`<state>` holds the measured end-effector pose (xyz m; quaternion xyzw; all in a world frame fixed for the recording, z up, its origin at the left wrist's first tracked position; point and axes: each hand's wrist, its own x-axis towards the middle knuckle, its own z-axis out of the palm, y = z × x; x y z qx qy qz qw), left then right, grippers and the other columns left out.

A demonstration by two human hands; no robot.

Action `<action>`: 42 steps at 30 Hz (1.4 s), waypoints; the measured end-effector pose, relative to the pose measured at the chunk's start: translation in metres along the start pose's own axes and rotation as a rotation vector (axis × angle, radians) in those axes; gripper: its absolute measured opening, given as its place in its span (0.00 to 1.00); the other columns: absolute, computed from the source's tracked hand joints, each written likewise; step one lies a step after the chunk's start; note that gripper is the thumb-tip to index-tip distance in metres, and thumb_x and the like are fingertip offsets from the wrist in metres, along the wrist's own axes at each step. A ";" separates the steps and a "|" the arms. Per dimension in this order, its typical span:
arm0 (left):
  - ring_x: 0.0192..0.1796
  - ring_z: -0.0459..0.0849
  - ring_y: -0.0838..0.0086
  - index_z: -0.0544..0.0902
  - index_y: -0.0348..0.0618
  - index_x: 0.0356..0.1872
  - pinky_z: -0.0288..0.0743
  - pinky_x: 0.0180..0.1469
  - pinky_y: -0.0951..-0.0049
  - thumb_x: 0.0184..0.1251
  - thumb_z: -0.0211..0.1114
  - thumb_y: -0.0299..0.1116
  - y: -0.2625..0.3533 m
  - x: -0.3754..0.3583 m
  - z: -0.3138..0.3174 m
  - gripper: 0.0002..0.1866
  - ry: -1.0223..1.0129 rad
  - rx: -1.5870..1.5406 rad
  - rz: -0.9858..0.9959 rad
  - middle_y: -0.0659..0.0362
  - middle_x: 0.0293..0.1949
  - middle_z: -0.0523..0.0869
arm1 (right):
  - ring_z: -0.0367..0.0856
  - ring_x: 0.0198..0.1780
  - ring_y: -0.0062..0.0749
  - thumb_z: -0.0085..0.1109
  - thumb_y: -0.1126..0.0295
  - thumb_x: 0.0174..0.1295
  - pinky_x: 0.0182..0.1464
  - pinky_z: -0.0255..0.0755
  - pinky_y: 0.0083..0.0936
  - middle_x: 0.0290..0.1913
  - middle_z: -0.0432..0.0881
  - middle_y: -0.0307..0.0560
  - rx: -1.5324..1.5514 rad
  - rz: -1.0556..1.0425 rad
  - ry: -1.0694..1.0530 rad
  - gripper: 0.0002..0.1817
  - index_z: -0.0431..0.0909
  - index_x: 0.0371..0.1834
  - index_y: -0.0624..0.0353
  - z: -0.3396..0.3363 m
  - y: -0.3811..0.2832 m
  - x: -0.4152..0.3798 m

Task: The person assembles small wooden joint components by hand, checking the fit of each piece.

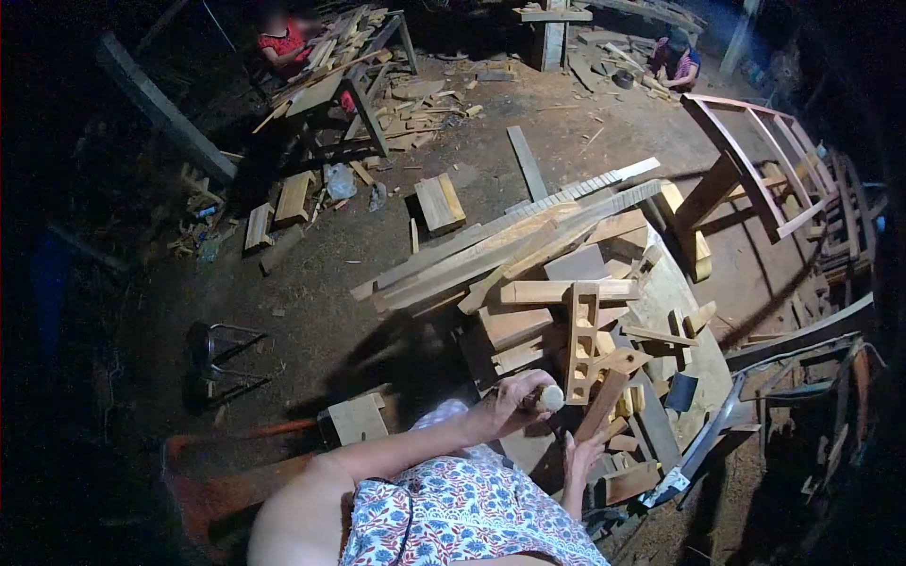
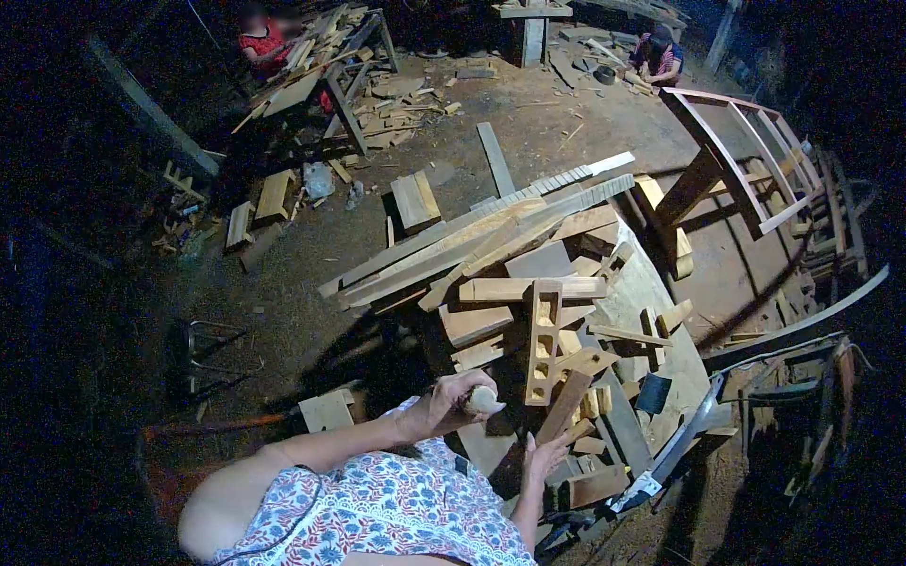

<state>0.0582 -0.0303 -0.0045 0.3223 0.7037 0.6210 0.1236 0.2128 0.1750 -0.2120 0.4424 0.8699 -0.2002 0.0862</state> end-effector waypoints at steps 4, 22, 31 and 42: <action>0.37 0.79 0.66 0.72 0.39 0.45 0.73 0.39 0.71 0.48 0.69 0.20 0.003 0.000 -0.004 0.22 0.046 0.136 -0.028 0.53 0.36 0.77 | 0.63 0.59 0.64 0.66 0.49 0.50 0.58 0.63 0.50 0.57 0.63 0.70 -0.018 0.009 -0.011 0.51 0.48 0.68 0.67 0.000 -0.002 0.001; 0.37 0.82 0.72 0.75 0.41 0.41 0.76 0.40 0.73 0.50 0.71 0.27 0.001 -0.010 -0.005 0.17 0.092 0.134 0.035 0.57 0.34 0.82 | 0.62 0.61 0.65 0.68 0.51 0.49 0.61 0.59 0.52 0.58 0.62 0.70 0.029 0.065 0.000 0.50 0.48 0.69 0.59 0.005 0.000 0.004; 0.42 0.81 0.70 0.75 0.41 0.45 0.74 0.47 0.71 0.51 0.70 0.26 -0.010 -0.010 -0.001 0.19 0.080 0.085 0.112 0.55 0.39 0.81 | 0.66 0.58 0.57 0.69 0.42 0.43 0.55 0.66 0.48 0.58 0.64 0.64 -0.047 0.030 0.033 0.56 0.48 0.70 0.59 0.044 0.031 0.031; 0.39 0.79 0.63 0.73 0.38 0.42 0.73 0.42 0.68 0.46 0.68 0.23 0.016 -0.008 -0.009 0.19 0.051 0.071 0.097 0.54 0.35 0.77 | 0.66 0.57 0.59 0.67 0.45 0.47 0.53 0.66 0.50 0.57 0.64 0.66 -0.038 0.052 -0.007 0.52 0.49 0.69 0.59 0.008 0.000 0.012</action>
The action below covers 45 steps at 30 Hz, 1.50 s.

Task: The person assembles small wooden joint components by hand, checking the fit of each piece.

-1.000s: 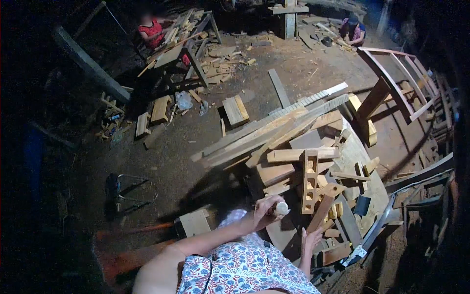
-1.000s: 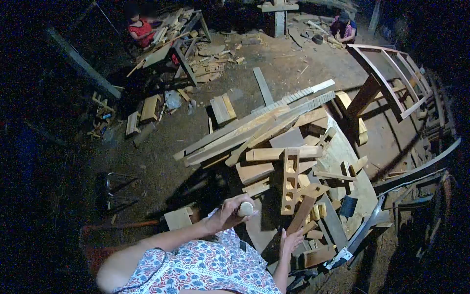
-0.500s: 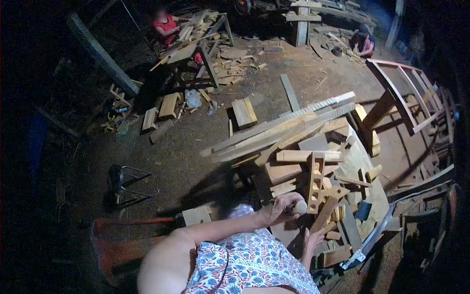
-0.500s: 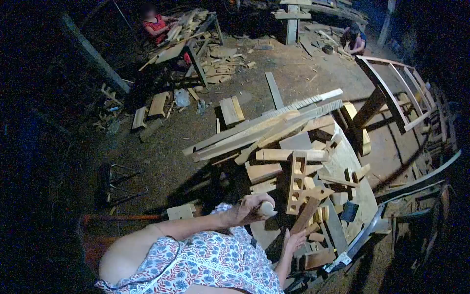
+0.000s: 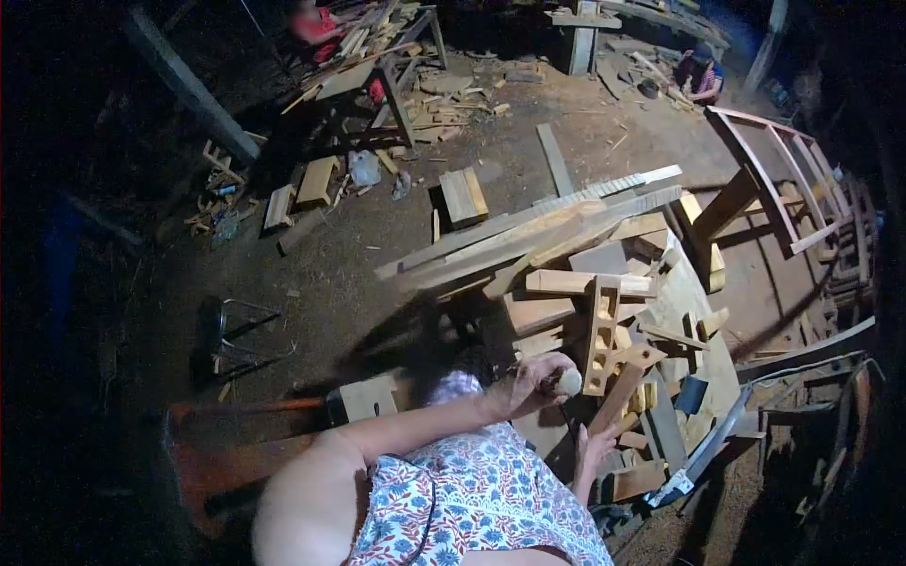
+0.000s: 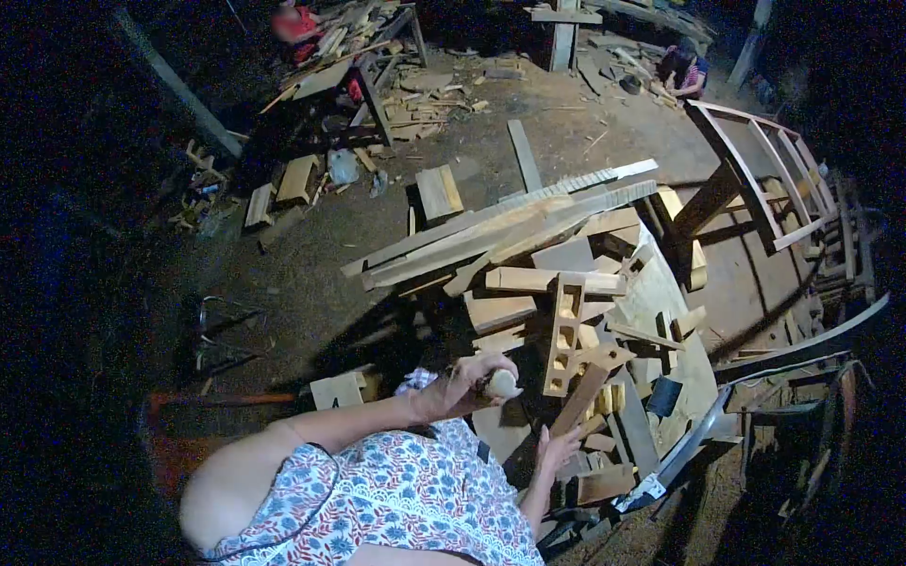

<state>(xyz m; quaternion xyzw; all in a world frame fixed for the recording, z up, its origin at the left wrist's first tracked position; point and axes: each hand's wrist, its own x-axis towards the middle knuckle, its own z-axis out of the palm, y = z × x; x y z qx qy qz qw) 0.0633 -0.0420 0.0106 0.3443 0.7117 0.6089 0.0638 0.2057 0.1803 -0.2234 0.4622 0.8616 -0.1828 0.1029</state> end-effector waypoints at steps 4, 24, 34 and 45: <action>0.39 0.79 0.64 0.73 0.39 0.43 0.73 0.41 0.69 0.48 0.68 0.23 -0.003 -0.002 0.010 0.19 -0.048 -0.027 -0.022 0.53 0.35 0.78 | 0.64 0.58 0.61 0.69 0.50 0.47 0.57 0.63 0.50 0.56 0.64 0.68 0.024 -0.025 0.008 0.50 0.50 0.68 0.57 0.007 0.012 -0.002; 0.41 0.80 0.64 0.73 0.38 0.45 0.74 0.43 0.69 0.50 0.69 0.24 -0.003 0.000 0.024 0.20 -0.153 -0.066 -0.082 0.53 0.39 0.79 | 0.62 0.61 0.57 0.70 0.53 0.46 0.59 0.62 0.49 0.57 0.64 0.63 0.070 0.031 0.022 0.48 0.51 0.66 0.59 -0.002 0.000 -0.012; 0.44 0.81 0.61 0.73 0.39 0.46 0.74 0.46 0.67 0.51 0.68 0.22 0.000 -0.006 0.018 0.20 -0.190 -0.035 -0.127 0.51 0.42 0.80 | 0.57 0.64 0.60 0.71 0.50 0.44 0.59 0.59 0.56 0.62 0.57 0.66 0.140 0.068 -0.051 0.54 0.46 0.69 0.54 0.001 0.003 -0.008; 0.34 0.78 0.82 0.78 0.41 0.37 0.74 0.35 0.81 0.56 0.69 0.25 0.015 -0.007 0.003 0.10 -0.031 -0.001 -0.212 0.63 0.31 0.80 | 0.78 0.36 0.48 0.59 0.54 0.58 0.52 0.69 0.43 0.35 0.79 0.57 0.506 -0.361 0.022 0.26 0.71 0.55 0.57 -0.197 -0.026 -0.054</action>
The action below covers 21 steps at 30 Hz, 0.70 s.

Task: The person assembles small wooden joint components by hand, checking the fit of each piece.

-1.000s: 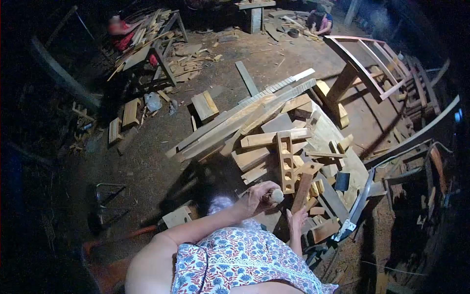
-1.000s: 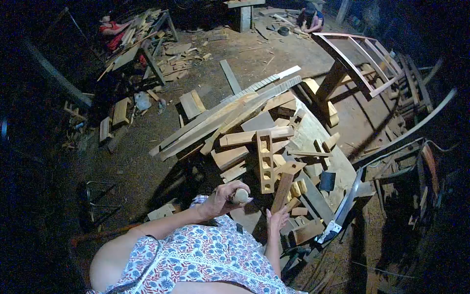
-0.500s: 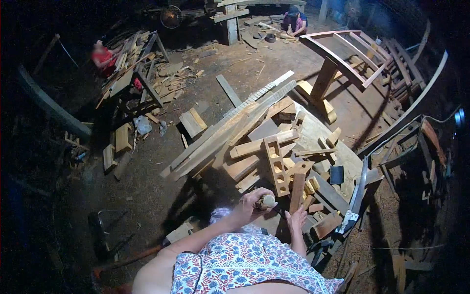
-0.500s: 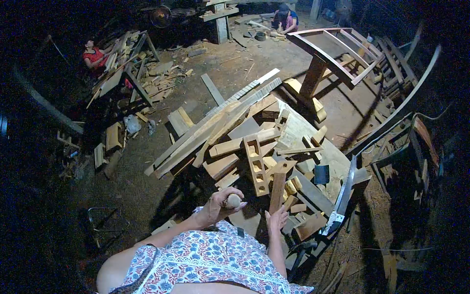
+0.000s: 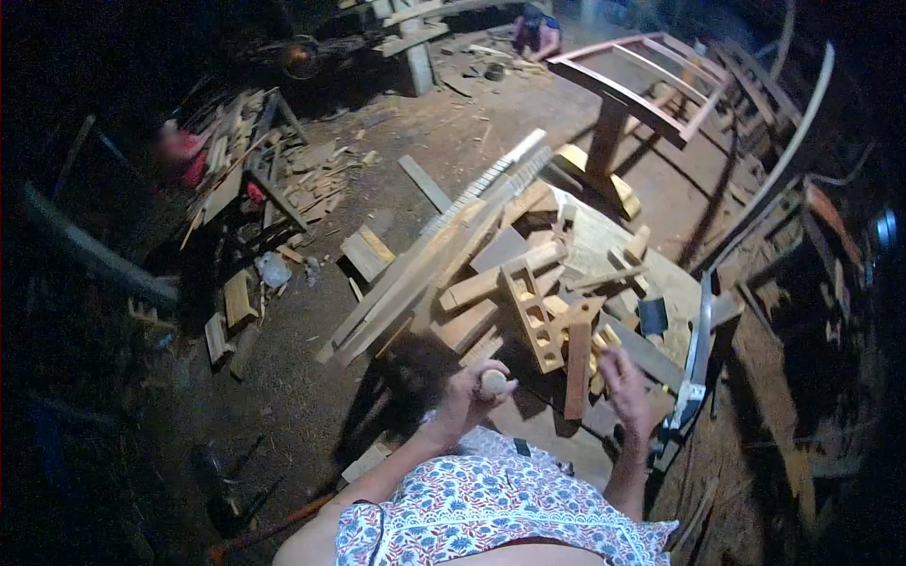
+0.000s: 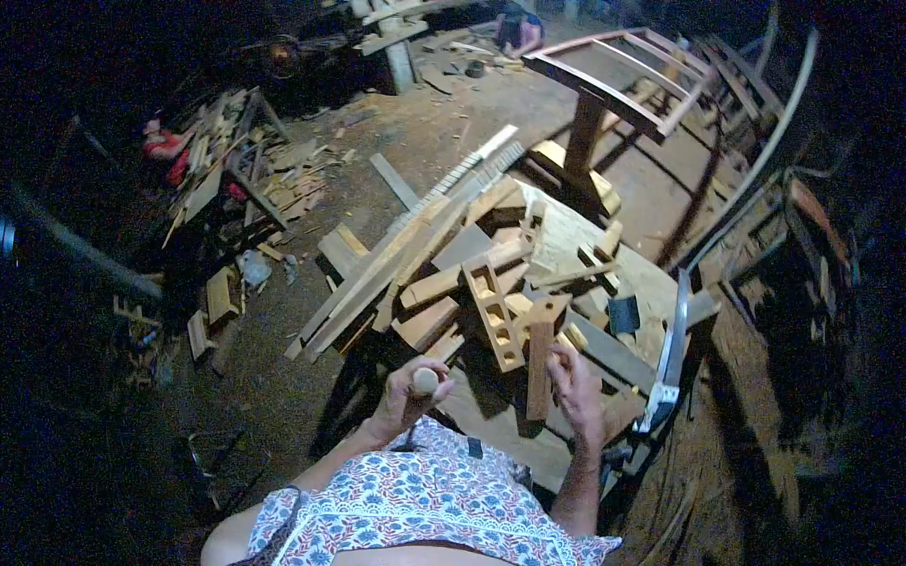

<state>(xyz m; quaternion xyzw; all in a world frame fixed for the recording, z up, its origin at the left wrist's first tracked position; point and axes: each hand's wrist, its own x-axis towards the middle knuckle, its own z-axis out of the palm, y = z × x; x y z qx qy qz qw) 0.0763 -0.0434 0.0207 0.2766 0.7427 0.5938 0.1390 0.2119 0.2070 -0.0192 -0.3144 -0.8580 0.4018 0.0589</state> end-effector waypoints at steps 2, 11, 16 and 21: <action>0.33 0.78 0.83 0.78 0.41 0.37 0.74 0.34 0.81 0.56 0.68 0.23 -0.004 0.000 -0.001 0.09 0.012 0.039 0.018 0.63 0.30 0.80 | 0.75 0.26 0.31 0.49 0.54 0.66 0.47 0.70 0.45 0.25 0.76 0.43 0.565 -0.428 0.019 0.19 0.76 0.36 0.61 -0.057 -0.113 -0.015; 0.36 0.80 0.79 0.78 0.39 0.35 0.74 0.38 0.79 0.55 0.68 0.22 0.007 -0.005 0.006 0.08 0.060 0.044 0.044 0.61 0.31 0.81 | 0.67 0.13 0.20 0.38 0.44 0.68 0.46 0.76 0.48 0.10 0.67 0.35 1.424 -1.274 -0.555 0.32 0.74 0.13 0.54 -0.135 -0.235 -0.086; 0.35 0.80 0.80 0.78 0.39 0.36 0.74 0.38 0.79 0.55 0.67 0.22 0.003 -0.008 0.001 0.09 0.063 0.052 0.058 0.61 0.32 0.81 | 0.66 0.14 0.22 0.34 0.46 0.69 0.46 0.75 0.54 0.12 0.64 0.35 1.450 -1.262 -0.790 0.32 0.69 0.12 0.54 -0.135 -0.233 -0.080; 0.33 0.78 0.82 0.78 0.39 0.37 0.73 0.36 0.79 0.56 0.67 0.22 -0.005 -0.009 -0.003 0.09 0.054 -0.063 -0.004 0.62 0.30 0.80 | 0.70 0.14 0.24 0.34 0.47 0.70 0.44 0.75 0.43 0.13 0.70 0.36 1.419 -1.428 -0.684 0.31 0.71 0.14 0.54 -0.124 -0.223 -0.064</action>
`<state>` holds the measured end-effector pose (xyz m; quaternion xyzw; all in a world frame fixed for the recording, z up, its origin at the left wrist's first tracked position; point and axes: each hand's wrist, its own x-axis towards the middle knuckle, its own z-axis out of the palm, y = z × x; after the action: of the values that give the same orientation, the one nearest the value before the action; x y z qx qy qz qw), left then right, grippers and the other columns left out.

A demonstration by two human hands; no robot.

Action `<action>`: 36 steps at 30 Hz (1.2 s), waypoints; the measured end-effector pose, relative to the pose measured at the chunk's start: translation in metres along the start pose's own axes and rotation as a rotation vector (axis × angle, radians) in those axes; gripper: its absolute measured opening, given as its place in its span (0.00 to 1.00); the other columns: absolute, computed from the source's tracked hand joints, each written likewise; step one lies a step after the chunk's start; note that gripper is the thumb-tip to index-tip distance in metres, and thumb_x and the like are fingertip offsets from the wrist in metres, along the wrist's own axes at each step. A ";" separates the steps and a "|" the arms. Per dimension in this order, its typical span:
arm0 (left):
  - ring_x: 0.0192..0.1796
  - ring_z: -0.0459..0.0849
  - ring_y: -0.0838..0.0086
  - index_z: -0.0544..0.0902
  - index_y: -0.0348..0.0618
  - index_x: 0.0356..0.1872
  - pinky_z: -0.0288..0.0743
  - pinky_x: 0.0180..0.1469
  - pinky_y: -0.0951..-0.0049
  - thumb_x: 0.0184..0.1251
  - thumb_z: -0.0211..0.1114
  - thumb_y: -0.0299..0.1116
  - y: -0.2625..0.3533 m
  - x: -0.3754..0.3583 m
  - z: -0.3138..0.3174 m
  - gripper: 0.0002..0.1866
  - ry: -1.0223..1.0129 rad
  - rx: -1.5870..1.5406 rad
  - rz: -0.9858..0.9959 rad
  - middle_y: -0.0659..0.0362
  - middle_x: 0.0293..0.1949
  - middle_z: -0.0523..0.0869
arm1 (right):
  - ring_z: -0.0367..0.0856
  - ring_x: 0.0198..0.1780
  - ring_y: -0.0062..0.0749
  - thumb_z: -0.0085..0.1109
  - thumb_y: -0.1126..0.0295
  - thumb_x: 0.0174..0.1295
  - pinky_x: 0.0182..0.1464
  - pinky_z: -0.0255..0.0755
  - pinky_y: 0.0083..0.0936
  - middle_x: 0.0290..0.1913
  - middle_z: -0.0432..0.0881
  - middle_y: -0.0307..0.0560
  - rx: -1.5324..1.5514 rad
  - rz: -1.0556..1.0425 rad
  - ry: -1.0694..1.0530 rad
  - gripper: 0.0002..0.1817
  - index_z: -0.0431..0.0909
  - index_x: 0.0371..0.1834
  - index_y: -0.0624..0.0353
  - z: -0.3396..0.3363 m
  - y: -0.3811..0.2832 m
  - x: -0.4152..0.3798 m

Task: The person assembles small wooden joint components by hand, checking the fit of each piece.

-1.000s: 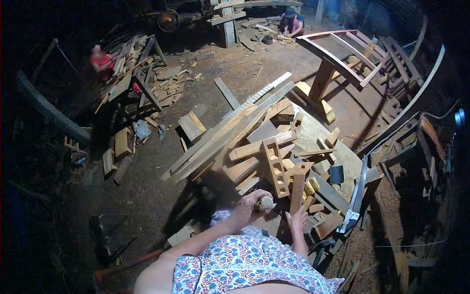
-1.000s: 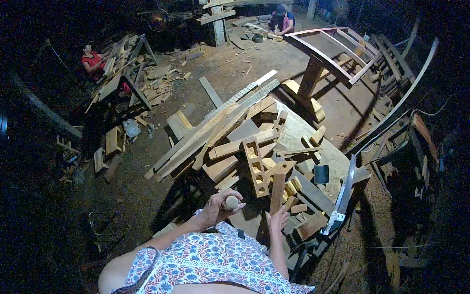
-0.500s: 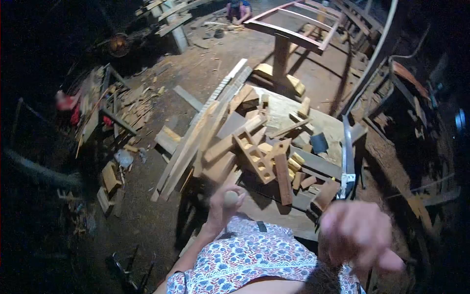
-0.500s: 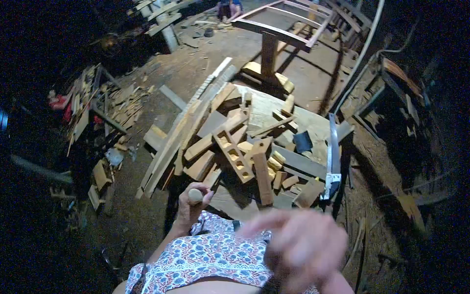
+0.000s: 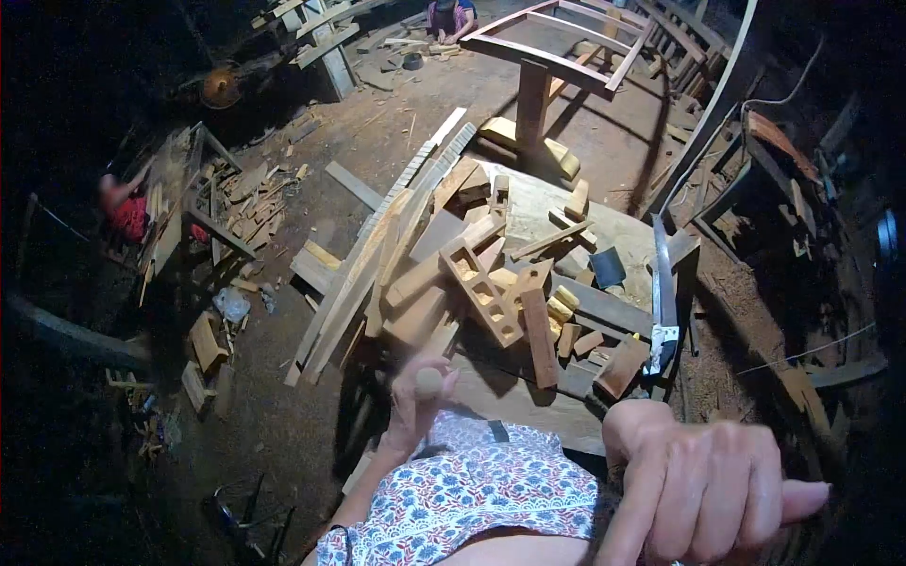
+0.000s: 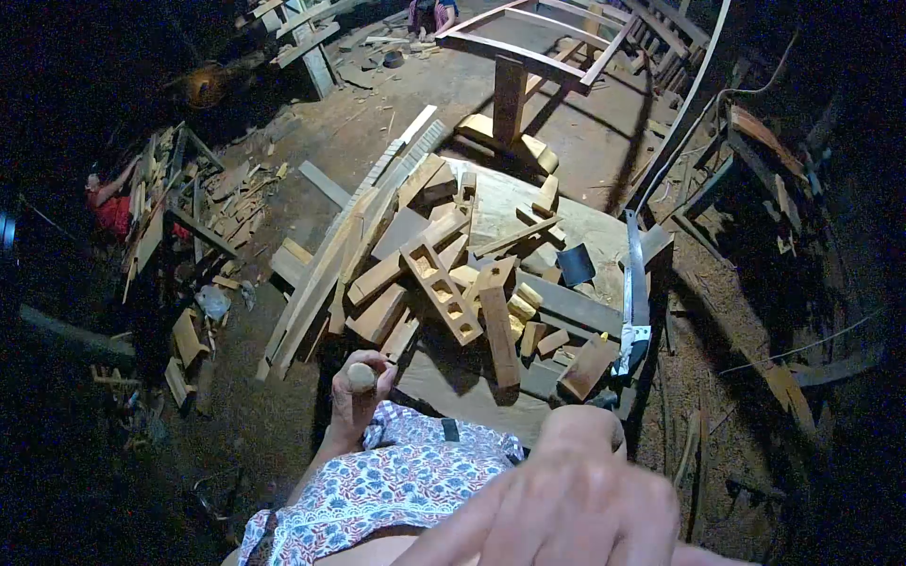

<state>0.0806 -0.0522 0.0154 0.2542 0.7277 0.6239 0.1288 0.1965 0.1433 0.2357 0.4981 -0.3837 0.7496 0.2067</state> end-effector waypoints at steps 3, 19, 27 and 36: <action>0.31 0.77 0.83 0.77 0.40 0.37 0.72 0.34 0.80 0.56 0.67 0.23 -0.002 -0.005 -0.002 0.09 0.055 0.100 0.026 0.62 0.28 0.80 | 0.75 0.19 0.26 0.34 0.47 0.71 0.41 0.75 0.32 0.22 0.79 0.39 0.078 0.244 -0.115 0.31 0.78 0.21 0.55 -0.040 0.016 -0.007; 0.32 0.79 0.79 0.78 0.38 0.36 0.73 0.35 0.78 0.56 0.67 0.25 -0.013 -0.036 -0.034 0.09 0.195 0.430 0.086 0.60 0.30 0.80 | 0.82 0.32 0.51 0.43 0.77 0.58 0.34 0.77 0.46 0.33 0.81 0.63 -1.800 1.147 0.048 0.26 0.74 0.58 0.38 -0.237 0.220 -0.160; 0.35 0.78 0.80 0.77 0.39 0.39 0.72 0.37 0.78 0.58 0.66 0.24 -0.015 -0.061 -0.062 0.09 0.272 0.228 -0.100 0.60 0.35 0.79 | 0.83 0.29 0.49 0.49 0.70 0.58 0.30 0.76 0.47 0.26 0.81 0.57 -1.773 1.197 0.025 0.24 0.72 0.59 0.33 -0.267 0.292 -0.255; 0.36 0.78 0.79 0.76 0.38 0.41 0.72 0.38 0.80 0.58 0.65 0.21 -0.017 -0.013 -0.071 0.11 0.223 0.241 -0.146 0.59 0.37 0.78 | 0.81 0.35 0.53 0.53 0.71 0.55 0.36 0.75 0.45 0.32 0.81 0.59 -1.640 1.378 0.231 0.30 0.65 0.64 0.35 -0.268 0.277 -0.211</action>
<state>0.0519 -0.1206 0.0106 0.1436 0.8236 0.5453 0.0605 -0.0643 0.1961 -0.1134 -0.1894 -0.9453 0.2615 0.0459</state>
